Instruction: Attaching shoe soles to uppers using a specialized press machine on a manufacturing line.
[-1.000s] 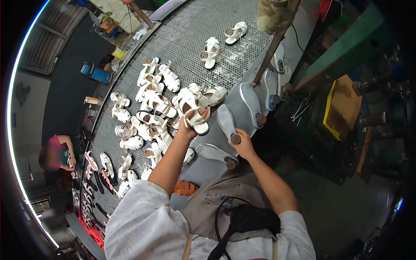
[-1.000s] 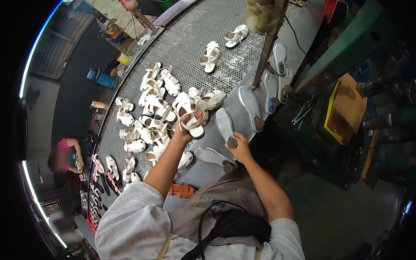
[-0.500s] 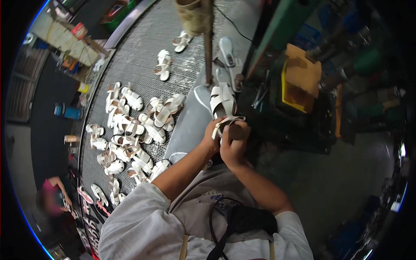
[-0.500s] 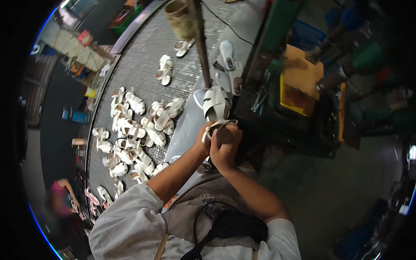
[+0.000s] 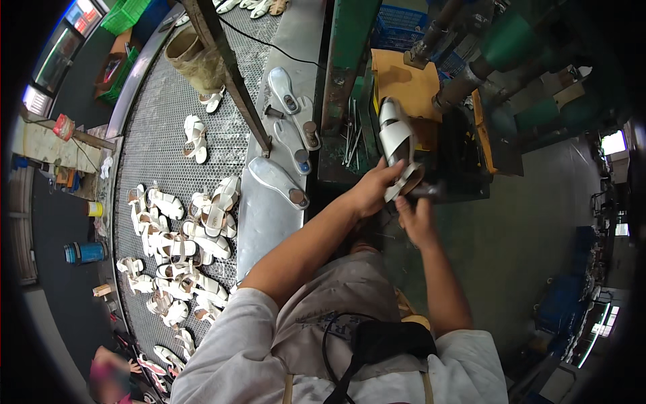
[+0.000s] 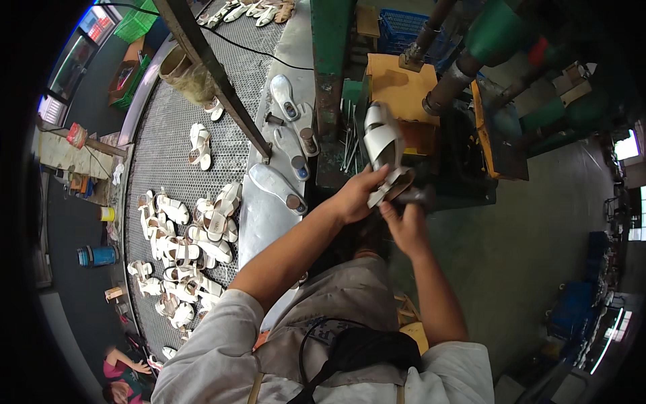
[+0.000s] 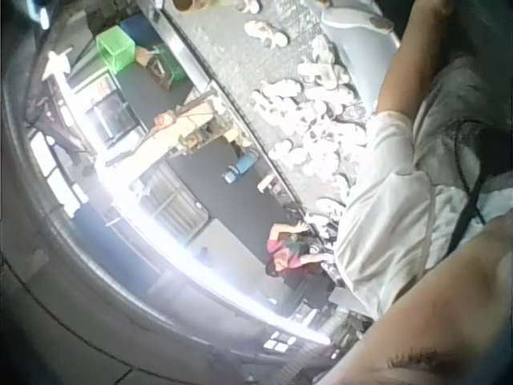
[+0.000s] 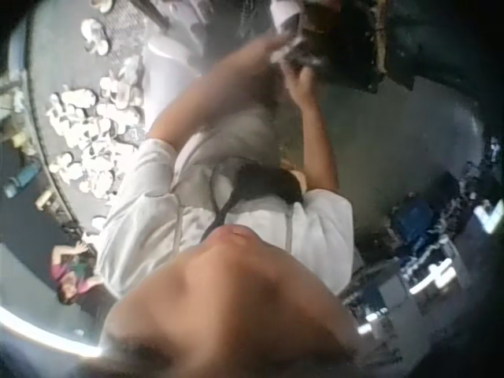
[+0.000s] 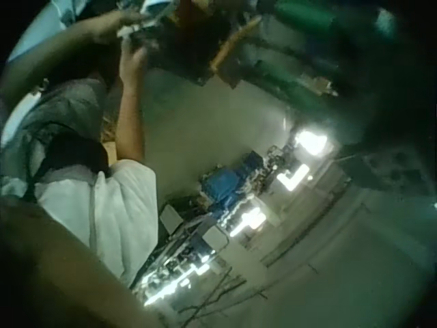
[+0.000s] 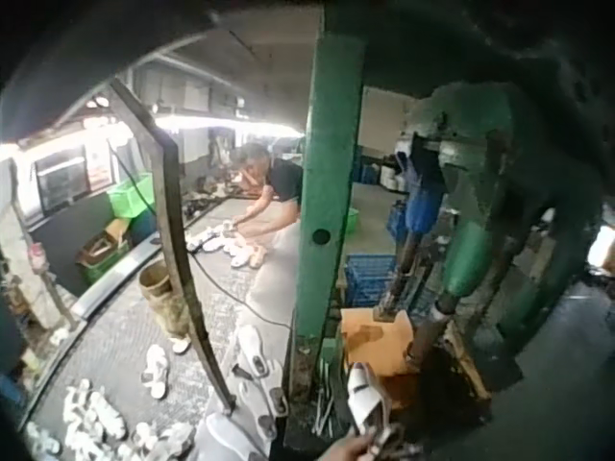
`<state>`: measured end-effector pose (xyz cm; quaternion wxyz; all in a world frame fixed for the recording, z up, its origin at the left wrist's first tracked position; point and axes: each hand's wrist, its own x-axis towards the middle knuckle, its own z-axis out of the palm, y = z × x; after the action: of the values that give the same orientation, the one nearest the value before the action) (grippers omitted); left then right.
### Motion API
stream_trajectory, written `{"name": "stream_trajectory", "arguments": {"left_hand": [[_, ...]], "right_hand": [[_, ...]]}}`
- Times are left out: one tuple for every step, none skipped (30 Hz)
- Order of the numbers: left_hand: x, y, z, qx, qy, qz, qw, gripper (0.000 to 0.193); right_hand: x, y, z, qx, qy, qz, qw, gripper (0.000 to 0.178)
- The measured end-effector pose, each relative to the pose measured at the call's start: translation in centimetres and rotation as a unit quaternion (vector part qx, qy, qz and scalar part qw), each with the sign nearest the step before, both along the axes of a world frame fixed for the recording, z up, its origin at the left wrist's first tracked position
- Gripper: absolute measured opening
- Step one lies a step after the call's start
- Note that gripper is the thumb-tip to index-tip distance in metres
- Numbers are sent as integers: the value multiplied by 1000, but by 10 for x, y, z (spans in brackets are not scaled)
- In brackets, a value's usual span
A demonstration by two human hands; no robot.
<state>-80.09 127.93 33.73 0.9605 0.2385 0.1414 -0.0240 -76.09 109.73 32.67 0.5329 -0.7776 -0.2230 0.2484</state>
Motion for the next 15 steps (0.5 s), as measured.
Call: {"name": "stream_trajectory", "arguments": {"left_hand": [[17,5,12,6,-8,-18,1000,39],[33,11,11,15,-8,-30,999,38],[47,15,14,24,-9,-42,999,38],[59,16,17,28,-25,-27,999,34],[68,22,23,22,-25,-31,999,39],[71,25,25,37,-32,-28,998,43],[73,30,26,53,-40,-25,997,48],[70,35,17,55,-41,-26,997,48],[57,47,0,251,-55,-18,966,49],[41,57,-10,436,-69,-12,897,50],[14,68,-1,493,-67,-28,867,46],[-20,85,9,548,-66,-42,833,42],[-50,109,6,520,-12,-49,853,33],[-80,142,-25,589,33,-16,807,29],[-110,185,-49,580,112,28,807,29]], "right_hand": [[8,6,2,0,-1,-3,1000,63],[15,14,7,-1,-48,-5,999,68],[23,21,10,-2,-95,-9,995,73],[34,31,8,13,-50,-47,998,80],[41,46,13,31,-12,-90,995,79],[54,54,11,37,-43,-111,992,79],[70,61,5,43,-73,-132,988,79],[85,69,-5,11,-257,-123,958,71],[96,80,-1,13,-255,-120,959,71],[106,89,8,-208,-294,-70,930,68],[115,89,14,-420,-316,-21,851,67],[122,87,6,-405,-383,-20,830,67],[129,94,8,-404,-383,-21,830,67],[136,102,13,-405,-376,-13,833,70],[145,110,15,-407,-369,-7,836,73]]}}
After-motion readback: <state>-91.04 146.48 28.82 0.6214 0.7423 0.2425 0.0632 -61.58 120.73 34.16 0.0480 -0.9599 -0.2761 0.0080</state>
